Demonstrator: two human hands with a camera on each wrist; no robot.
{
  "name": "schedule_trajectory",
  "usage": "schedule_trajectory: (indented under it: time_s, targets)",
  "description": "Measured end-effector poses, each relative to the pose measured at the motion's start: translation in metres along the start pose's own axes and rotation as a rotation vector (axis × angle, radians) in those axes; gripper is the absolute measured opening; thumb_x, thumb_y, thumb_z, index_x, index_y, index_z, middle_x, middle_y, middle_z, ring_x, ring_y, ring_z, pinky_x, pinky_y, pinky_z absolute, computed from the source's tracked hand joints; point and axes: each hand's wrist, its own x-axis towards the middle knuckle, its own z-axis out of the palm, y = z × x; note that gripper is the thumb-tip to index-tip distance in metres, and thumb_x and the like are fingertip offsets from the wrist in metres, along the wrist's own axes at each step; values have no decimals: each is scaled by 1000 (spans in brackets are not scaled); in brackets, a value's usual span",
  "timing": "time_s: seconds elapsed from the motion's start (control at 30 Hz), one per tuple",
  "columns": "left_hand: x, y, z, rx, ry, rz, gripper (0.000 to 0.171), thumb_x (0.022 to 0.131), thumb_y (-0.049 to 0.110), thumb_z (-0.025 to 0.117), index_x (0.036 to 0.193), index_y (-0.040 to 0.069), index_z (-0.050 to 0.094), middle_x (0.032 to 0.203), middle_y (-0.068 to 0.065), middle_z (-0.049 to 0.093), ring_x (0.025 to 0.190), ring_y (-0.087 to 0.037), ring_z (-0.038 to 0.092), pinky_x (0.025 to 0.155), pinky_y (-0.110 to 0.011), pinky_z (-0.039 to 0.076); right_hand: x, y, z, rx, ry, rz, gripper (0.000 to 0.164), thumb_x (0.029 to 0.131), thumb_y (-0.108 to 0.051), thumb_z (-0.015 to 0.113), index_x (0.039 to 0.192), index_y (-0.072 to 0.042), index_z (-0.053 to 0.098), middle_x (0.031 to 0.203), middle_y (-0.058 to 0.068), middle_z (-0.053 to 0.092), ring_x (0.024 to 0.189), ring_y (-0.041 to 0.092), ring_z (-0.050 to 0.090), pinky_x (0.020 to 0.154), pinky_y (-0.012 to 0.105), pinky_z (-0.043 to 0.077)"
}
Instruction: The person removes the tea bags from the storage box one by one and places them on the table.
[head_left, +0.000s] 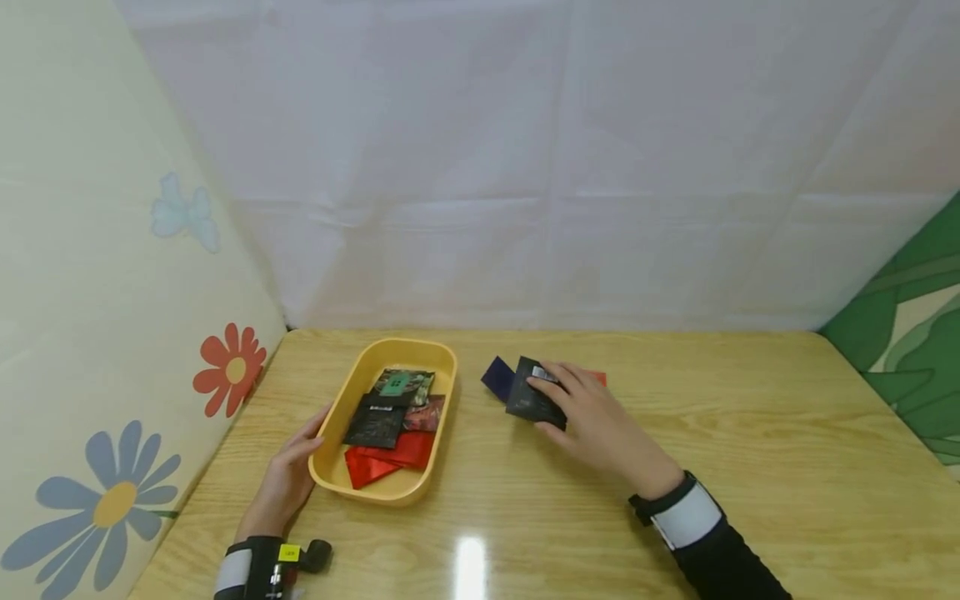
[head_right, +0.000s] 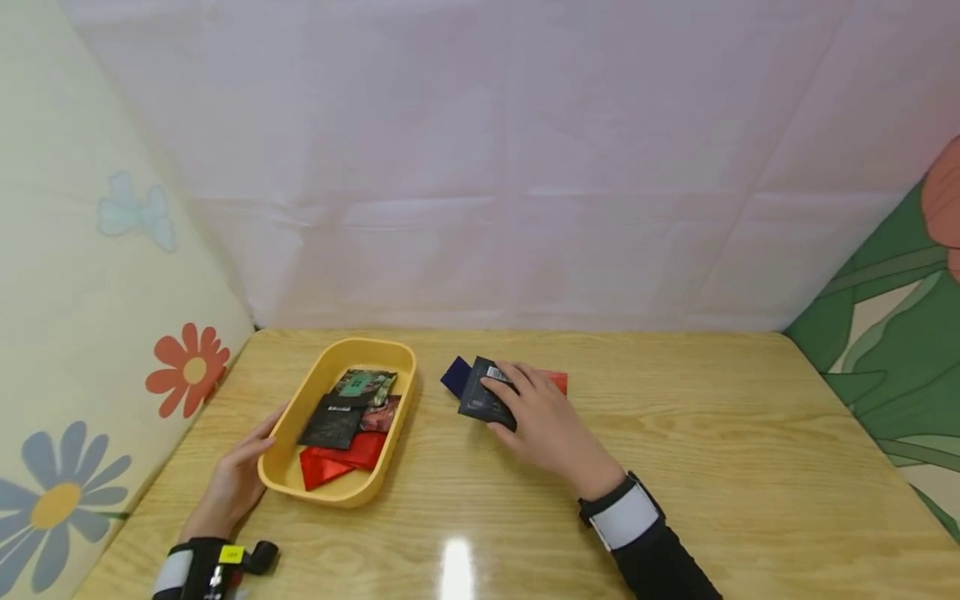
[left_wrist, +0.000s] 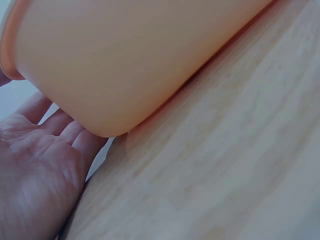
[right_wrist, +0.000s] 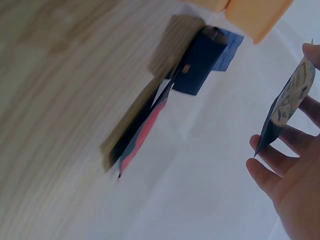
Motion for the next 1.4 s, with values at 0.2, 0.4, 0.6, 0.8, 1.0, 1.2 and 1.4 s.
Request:
schedule_trajectory:
  time_s: [0.2,0.4,0.6,0.8,1.0,1.2,1.4]
  targets:
    - [-1,1,0,-1,-4,-1,59,103,10,33,157,0,12,143,15,40,127,2,42,102,-18,38,-3,18,2,6,14,44,64,89,-32,75,143,-7,52,147,21,43,130,44,43,105,60,35]
    - [-1,1,-1,8,-9,11,58,103,10,32,157,-1,12,145,13,38,128,1,40,103,-17,37,-10,33,1,32,-7,108,66,89,-31,75,145,-7,49,148,22,41,130,44,43,106,60,33]
    - [-1,0,-2,1,-23,27,58,103,10,32,156,-2,11,142,16,42,128,1,41,103,-18,37,-15,48,-5,18,-14,173,66,89,-30,75,144,-4,49,146,25,42,128,46,43,105,60,34]
    - [0,-2,-2,11,-18,37,58,103,11,34,156,-2,13,141,16,43,128,2,41,102,-17,38,-21,61,-11,40,-24,246,64,90,-27,74,142,-1,50,144,28,42,128,49,41,104,63,32]
    - [1,-2,-3,9,-23,31,58,104,11,33,157,-1,14,143,16,42,129,1,40,103,-17,37,-27,74,-12,51,-50,291,61,91,-25,73,141,2,51,142,31,43,127,50,42,103,64,33]
    - [2,-3,-3,19,-28,19,58,104,10,32,157,-1,12,145,15,39,129,2,40,103,-18,37,-34,87,-16,72,-83,350,62,92,-26,71,140,5,49,139,34,44,125,53,42,102,65,34]
    - [1,-2,-3,19,-26,11,59,104,11,32,157,-1,11,147,12,35,129,2,40,103,-18,37,-39,96,-21,123,-166,429,65,94,-32,67,142,7,46,140,36,41,126,56,39,103,66,32]
